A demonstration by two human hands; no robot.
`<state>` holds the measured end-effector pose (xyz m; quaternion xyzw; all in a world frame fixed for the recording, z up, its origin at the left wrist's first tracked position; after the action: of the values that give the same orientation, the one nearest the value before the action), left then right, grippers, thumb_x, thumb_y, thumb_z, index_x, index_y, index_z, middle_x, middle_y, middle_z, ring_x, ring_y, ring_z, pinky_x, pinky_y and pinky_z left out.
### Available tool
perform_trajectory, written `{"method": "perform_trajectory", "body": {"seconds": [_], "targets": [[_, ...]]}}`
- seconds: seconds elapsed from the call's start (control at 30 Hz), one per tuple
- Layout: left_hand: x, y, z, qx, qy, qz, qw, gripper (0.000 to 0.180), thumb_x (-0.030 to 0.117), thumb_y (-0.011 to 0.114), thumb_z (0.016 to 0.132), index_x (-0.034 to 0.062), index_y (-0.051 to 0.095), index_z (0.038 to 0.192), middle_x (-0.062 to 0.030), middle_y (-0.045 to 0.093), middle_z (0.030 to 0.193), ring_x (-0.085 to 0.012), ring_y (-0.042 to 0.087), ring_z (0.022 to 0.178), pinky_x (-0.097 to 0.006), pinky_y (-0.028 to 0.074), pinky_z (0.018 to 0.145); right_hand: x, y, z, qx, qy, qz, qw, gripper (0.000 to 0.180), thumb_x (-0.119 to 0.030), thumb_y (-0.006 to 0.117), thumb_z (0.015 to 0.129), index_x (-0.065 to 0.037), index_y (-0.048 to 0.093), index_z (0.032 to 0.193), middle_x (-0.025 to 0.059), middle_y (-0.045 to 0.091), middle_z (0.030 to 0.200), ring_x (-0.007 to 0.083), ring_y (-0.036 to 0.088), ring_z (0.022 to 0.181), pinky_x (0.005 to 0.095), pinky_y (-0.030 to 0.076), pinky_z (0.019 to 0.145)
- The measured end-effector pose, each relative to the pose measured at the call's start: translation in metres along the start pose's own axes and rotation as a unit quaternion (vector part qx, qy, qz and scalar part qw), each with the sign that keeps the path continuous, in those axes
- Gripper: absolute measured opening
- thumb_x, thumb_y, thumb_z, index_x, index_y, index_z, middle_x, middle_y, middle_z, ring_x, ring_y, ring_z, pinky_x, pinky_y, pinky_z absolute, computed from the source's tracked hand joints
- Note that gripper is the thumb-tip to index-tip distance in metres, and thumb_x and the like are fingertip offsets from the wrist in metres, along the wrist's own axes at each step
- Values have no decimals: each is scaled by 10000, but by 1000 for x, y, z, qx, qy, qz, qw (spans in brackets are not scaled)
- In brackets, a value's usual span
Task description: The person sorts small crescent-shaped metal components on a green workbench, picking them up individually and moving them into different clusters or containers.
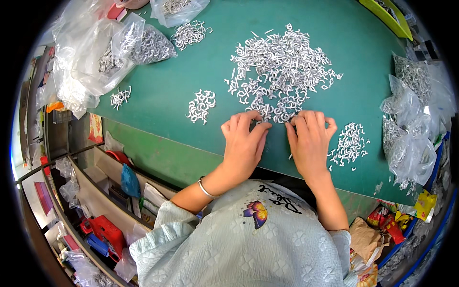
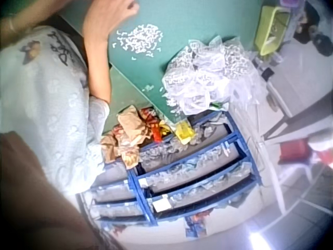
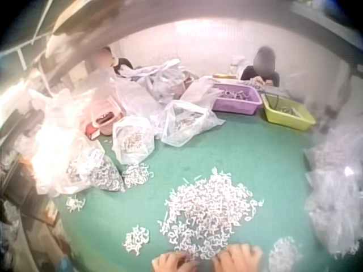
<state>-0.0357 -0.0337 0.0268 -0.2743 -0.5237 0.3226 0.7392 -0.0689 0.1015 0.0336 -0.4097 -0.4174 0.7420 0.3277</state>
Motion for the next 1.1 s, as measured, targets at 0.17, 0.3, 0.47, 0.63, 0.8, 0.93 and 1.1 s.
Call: {"method": "perform_trajectory", "body": {"seconds": [0.17,0.3,0.47,0.63,0.8,0.93,1.1], "targets": [[14,-1,-8,-23,24,-79,996,295,-3,693,762,94,646,1037,-47,552,1037,-231,521,925,-385,333,805,5,-26,-14,-20,18,62,998,167,-91,741,759,-79,600,848,21,563,914,214,527,907,429,321,867],[22,6,-14,-55,25,-94,994,303,6,714,766,78,652,1054,-45,568,1025,-217,536,919,-360,342,820,14,-29,-30,-61,32,68,995,169,-79,746,749,-71,603,838,35,565,903,228,525,893,415,323,859],[23,11,-14,-63,38,-94,993,339,20,710,781,77,634,1106,-47,574,1041,-223,544,947,-362,342,826,18,-37,-37,-45,47,61,996,165,-64,744,749,-58,606,840,54,561,914,244,520,888,407,327,862],[35,19,-14,-82,53,-107,989,336,41,714,785,77,630,1109,-52,579,1043,-228,548,955,-368,345,831,22,-37,-37,-58,61,46,995,160,-61,739,753,-53,606,840,51,554,907,246,515,876,408,328,870],[39,22,-17,-85,48,-103,990,316,33,710,788,70,638,1093,-72,584,1027,-239,561,943,-356,372,812,13,-34,-44,-78,30,52,995,159,-80,741,754,-60,613,847,52,550,914,245,515,878,424,326,877],[32,11,-26,-84,38,-265,960,188,0,673,847,26,671,1033,-95,623,937,-202,606,820,-300,458,701,10,-41,-46,-77,27,82,993,192,-111,749,756,-48,633,896,62,563,955,254,522,890,409,350,847],[10,55,-92,-422,-224,-511,714,198,108,549,984,-14,660,1092,-55,678,838,-87,607,732,-239,489,653,6,-28,-48,-71,23,77,994,252,-123,745,762,-31,618,959,86,567,973,269,537,874,378,380,745]]}}
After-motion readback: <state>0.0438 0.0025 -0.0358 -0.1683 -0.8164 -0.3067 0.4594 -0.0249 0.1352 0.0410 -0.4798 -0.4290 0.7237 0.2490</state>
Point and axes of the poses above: each hand's wrist, its own z-axis towards the middle knuckle, its own y-axis out of the palm, x = y × z, the point moved 7 cm from there along z, towards the middle knuckle
